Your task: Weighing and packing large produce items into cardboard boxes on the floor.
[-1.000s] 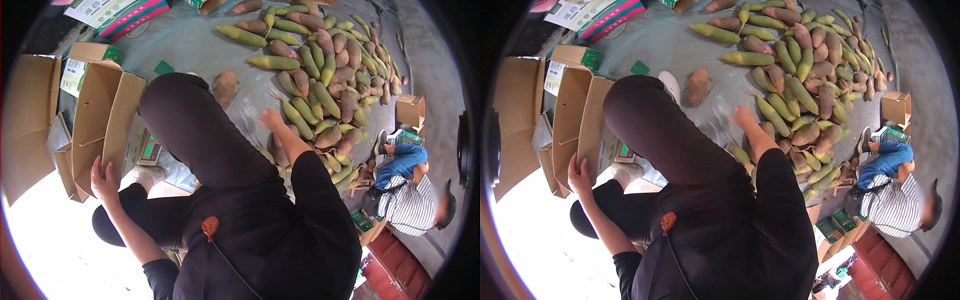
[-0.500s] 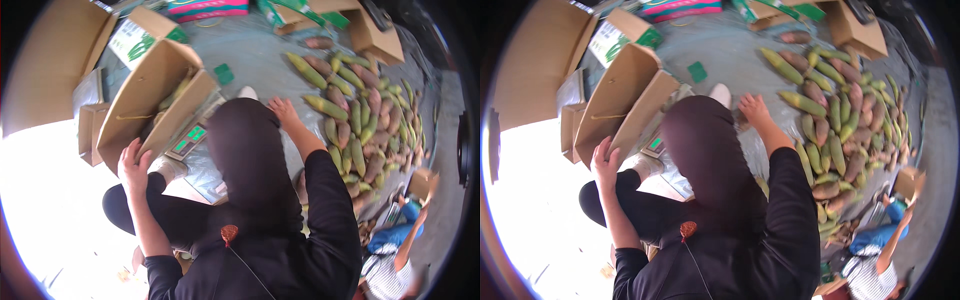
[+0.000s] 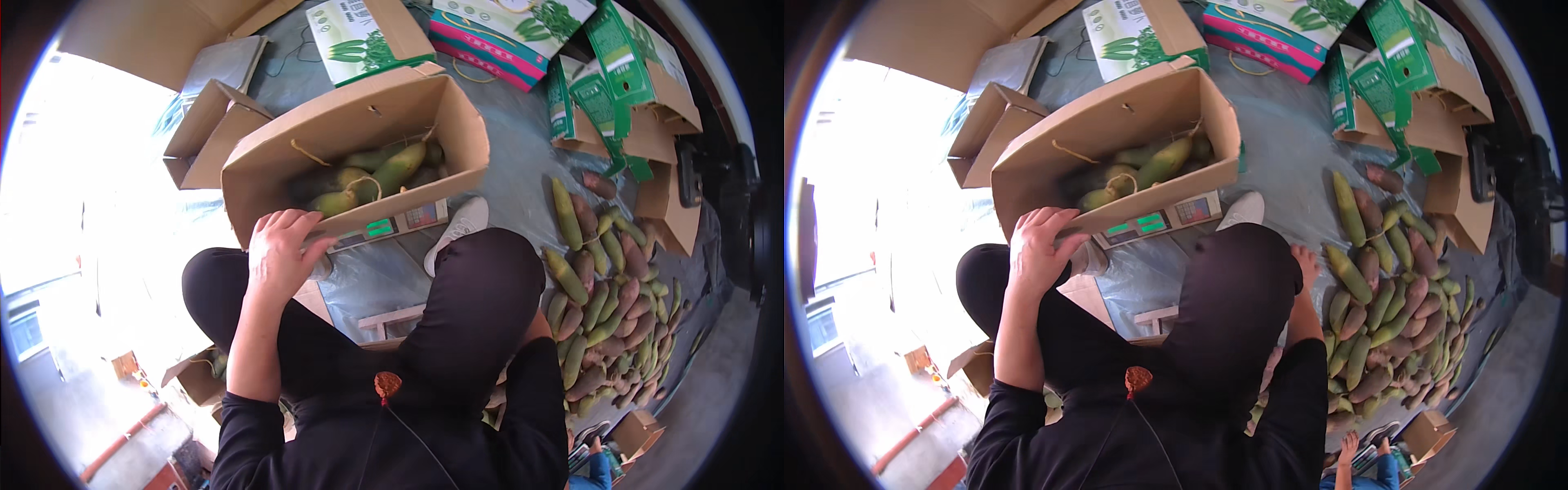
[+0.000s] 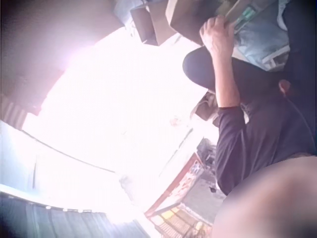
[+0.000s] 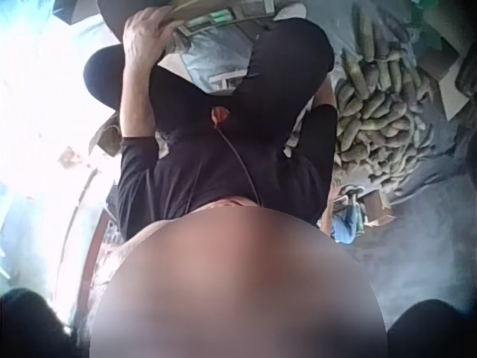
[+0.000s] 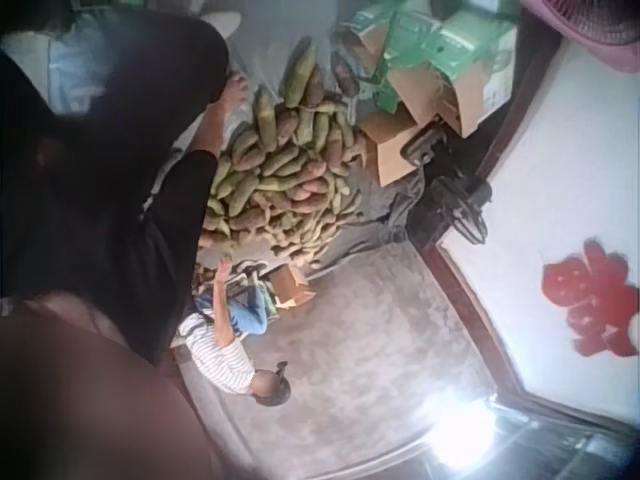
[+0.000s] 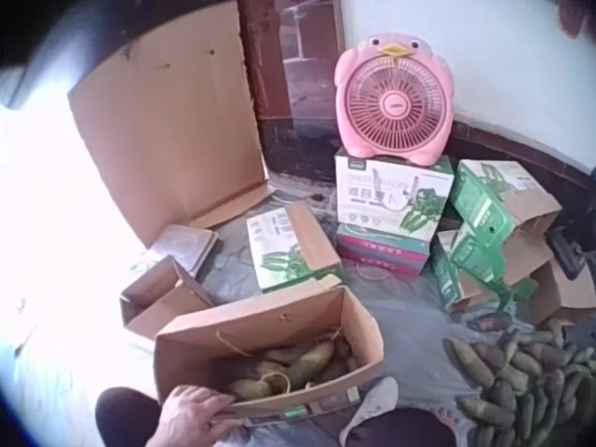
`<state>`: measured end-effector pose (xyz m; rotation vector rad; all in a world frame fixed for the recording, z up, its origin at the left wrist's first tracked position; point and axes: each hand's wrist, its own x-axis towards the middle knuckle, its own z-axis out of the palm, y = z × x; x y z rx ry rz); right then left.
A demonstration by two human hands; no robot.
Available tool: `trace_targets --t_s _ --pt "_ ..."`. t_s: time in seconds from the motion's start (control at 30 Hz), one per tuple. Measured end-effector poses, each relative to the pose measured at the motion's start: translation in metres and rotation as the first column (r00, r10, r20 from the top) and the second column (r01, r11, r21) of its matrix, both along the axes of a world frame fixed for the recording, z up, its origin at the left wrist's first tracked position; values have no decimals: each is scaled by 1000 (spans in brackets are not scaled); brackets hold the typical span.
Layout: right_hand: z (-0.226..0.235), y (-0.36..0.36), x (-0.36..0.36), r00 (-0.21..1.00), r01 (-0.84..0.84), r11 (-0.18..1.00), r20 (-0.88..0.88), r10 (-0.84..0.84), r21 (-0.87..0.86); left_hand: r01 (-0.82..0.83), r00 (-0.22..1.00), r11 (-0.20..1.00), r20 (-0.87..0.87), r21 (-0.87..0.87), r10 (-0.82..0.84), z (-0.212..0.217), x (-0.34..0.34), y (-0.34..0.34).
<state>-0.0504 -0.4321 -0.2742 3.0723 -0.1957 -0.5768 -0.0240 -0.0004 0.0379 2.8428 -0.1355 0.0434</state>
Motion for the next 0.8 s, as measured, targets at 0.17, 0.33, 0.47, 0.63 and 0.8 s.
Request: trace_targets --t_s 0.17,0.33,0.47,0.63,0.8 --pt "12 -48 -5 861 486 836 28 -508 256 14 997 998 -73 -56 -18 -1 5 -3" --pt "109 -24 48 863 134 671 247 -440 729 -7 996 998 -91 -56 2 -2 -4 6" --pt "246 19 84 814 -107 515 373 -446 850 11 997 996 -81 -88 -18 -2 -1 3" --pt "369 101 114 750 -478 624 657 -76 618 18 995 993 -93 -114 -29 -5 -4 4" --pt "392 191 131 604 -755 551 702 377 354 19 995 991 -96 -132 -32 -7 -7 8"
